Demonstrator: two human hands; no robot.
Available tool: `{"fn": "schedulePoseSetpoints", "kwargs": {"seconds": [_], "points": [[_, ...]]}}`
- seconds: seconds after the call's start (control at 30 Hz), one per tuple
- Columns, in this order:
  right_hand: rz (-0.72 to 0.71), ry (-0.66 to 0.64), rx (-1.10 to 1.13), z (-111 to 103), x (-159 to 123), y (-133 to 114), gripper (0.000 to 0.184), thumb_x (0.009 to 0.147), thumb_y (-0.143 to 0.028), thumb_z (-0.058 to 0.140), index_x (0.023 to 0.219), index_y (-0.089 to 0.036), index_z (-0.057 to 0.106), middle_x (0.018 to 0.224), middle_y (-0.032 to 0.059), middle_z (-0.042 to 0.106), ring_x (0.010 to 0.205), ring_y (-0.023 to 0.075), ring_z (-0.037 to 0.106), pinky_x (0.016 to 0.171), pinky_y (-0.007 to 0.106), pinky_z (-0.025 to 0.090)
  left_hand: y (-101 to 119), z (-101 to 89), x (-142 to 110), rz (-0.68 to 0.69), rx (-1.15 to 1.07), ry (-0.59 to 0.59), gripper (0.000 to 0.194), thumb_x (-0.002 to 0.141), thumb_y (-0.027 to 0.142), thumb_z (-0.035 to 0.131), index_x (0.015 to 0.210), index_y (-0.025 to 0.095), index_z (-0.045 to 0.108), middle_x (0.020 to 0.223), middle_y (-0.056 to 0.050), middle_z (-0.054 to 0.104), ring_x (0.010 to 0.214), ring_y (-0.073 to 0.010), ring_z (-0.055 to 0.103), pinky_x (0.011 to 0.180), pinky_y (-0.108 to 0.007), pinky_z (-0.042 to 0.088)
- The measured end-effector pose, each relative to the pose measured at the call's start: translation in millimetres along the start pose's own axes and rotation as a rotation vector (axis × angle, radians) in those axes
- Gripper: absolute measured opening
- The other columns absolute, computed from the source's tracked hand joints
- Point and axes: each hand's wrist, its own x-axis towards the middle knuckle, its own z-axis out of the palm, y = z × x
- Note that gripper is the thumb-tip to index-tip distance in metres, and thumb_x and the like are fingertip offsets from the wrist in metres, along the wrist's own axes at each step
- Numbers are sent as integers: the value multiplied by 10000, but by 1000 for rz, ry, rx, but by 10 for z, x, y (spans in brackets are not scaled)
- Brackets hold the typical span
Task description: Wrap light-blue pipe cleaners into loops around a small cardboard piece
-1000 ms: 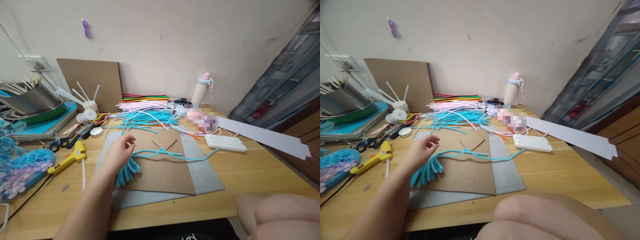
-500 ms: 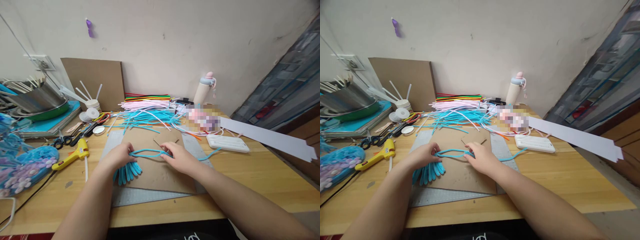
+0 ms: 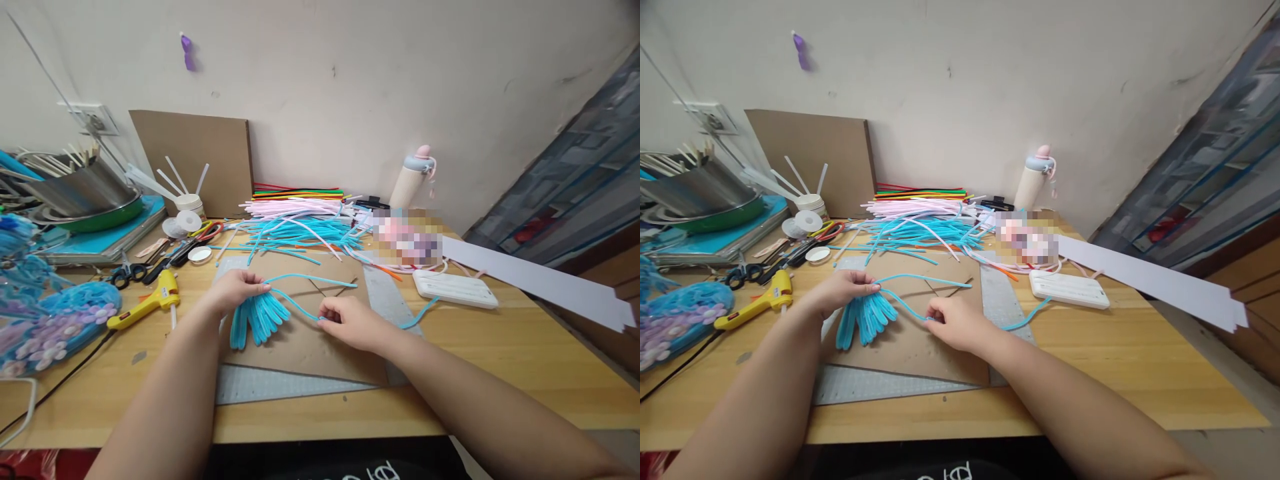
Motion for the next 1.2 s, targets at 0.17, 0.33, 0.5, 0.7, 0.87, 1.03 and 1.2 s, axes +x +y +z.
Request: {"fn": "schedulePoseSetpoints", "kwargs": {"seconds": [0.17, 0.33, 0.5, 0.7, 0.87, 1.03, 1.2], "points": [[-24, -27, 1, 23, 1, -4, 107, 798, -268, 502, 752, -187, 554, 649, -3, 579, 579, 108, 491, 516, 220, 309, 27, 44, 13, 23, -100, 51, 360, 502, 456, 735, 661, 150, 631, 593, 1, 644, 540, -137, 558, 548, -238, 416], [-53, -36, 5, 23, -7, -23, 107, 800, -262, 510, 745, -186, 561, 642, -9, 570, 580, 107, 487, 526, 221, 311, 34, 62, 22, 31, -120, 121, 417, 479, 476, 745, 697, 138, 637, 603, -5, 640, 541, -136, 557, 533, -236, 410], [-70, -33, 2, 16, -10, -22, 103, 801, -266, 519, 748, -191, 565, 643, -14, 567, 583, 105, 481, 528, 220, 308, 40, 70, 38, 46, -124, 204, 413, 465, 469, 748, 689, 137, 647, 584, 2, 632, 526, -132, 543, 529, -238, 404], [-48, -18, 15, 23, -12, -9, 105, 792, -261, 540, 734, -177, 561, 659, 0, 571, 591, 106, 481, 524, 217, 306, 44, 71, 39, 49, -116, 257, 395, 477, 457, 747, 684, 135, 647, 585, 2, 632, 528, -126, 537, 528, -233, 390], [25, 0, 86, 10, 9, 13, 136, 766, -299, 573, 717, -172, 558, 636, -4, 565, 569, 102, 479, 511, 217, 311, 97, 67, 2, 64, -195, 257, 380, 482, 452, 745, 646, 133, 623, 547, 22, 595, 510, -109, 504, 529, -225, 371], [110, -78, 373, -18, 55, 16, 115, 753, -278, 548, 739, -164, 537, 578, -32, 516, 493, 80, 472, 472, 201, 329, 128, 40, -22, 63, -299, 201, 387, 482, 456, 743, 642, 131, 608, 563, 17, 600, 518, -101, 500, 526, -215, 360], [236, -162, 651, -71, 69, 9, 108, 715, -264, 546, 719, -161, 516, 534, -44, 524, 429, 62, 469, 423, 178, 310, 18, 20, 36, 14, -171, 239, 424, 464, 468, 746, 683, 121, 637, 567, 4, 609, 519, -117, 516, 512, -221, 373]]}}
